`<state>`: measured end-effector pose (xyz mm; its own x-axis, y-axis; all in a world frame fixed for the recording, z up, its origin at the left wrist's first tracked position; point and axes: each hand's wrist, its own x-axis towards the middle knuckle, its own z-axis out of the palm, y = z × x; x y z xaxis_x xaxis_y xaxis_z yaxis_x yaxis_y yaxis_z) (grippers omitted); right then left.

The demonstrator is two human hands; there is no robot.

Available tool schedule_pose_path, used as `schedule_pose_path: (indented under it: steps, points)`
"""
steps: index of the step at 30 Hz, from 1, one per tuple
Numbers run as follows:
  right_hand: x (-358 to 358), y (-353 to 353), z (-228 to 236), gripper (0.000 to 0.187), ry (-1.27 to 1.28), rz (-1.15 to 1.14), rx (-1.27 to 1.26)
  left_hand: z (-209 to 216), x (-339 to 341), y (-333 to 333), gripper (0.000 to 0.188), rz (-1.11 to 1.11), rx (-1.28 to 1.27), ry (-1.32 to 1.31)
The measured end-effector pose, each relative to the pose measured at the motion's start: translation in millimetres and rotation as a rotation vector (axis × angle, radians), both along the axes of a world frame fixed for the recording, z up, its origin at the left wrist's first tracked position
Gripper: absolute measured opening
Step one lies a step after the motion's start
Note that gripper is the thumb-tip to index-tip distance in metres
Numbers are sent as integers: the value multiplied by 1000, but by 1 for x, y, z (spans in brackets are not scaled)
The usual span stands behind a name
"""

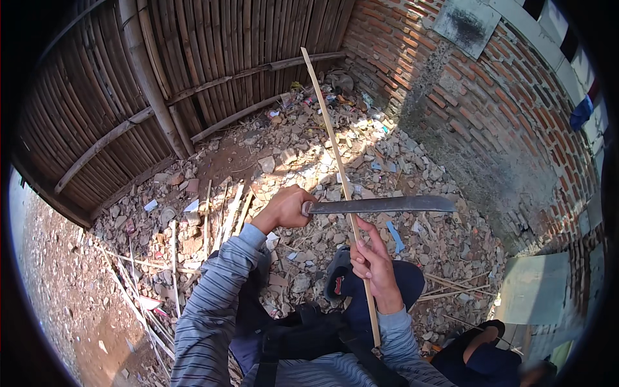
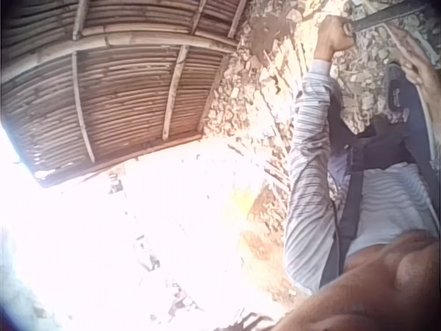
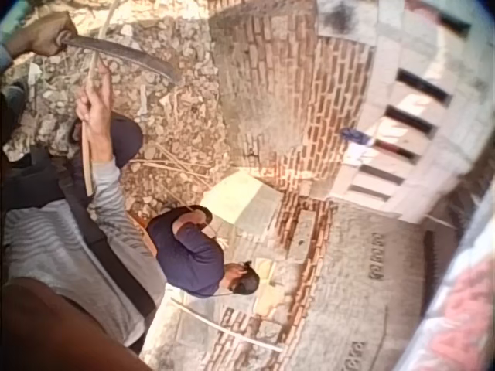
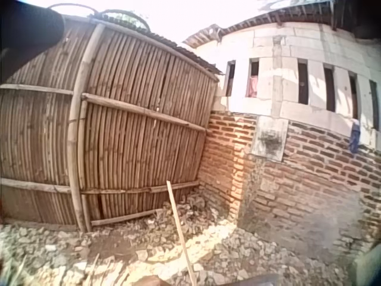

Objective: The person scrapes and shaves bamboo sticks with a large knife, holding each stick by hand and peeling along its length.

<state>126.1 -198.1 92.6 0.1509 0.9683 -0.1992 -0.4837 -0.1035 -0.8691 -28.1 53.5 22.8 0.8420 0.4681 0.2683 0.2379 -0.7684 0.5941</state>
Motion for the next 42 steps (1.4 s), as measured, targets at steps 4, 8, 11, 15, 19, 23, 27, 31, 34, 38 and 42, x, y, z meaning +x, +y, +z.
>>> schedule_pose_path:
  steps: [4,8,11,15,19,23,27,31,34,38,42]
  points:
    - [-6,-7,0,49,-55,-41,3,-4,2,-2,28,36,20,24]
    - [-6,-11,0,50,-39,-81,-20,-2,8,-8,25,16,54,53]
    - [-6,-20,-5,49,-8,-77,-23,1,9,-8,22,42,41,53]
    - [-18,-30,-2,49,45,-6,-73,10,-2,13,24,131,-43,-7]
    - [-7,-4,-9,47,141,-14,-10,-5,0,-3,29,11,-38,-62]
    - [4,14,-17,47,160,-7,21,16,0,-2,28,25,-147,93]
    - [7,28,-16,43,172,-9,18,-1,2,-5,23,-33,-47,-63]
    - [2,30,-9,38,142,-36,22,0,2,1,25,22,-25,-18]
    - [0,25,-10,39,139,-51,11,0,3,-2,27,28,1,-26]
    - [2,18,-15,41,146,-106,-11,4,11,-6,28,64,62,64]
    - [4,13,-17,41,159,-99,-5,5,13,-9,25,37,50,40]
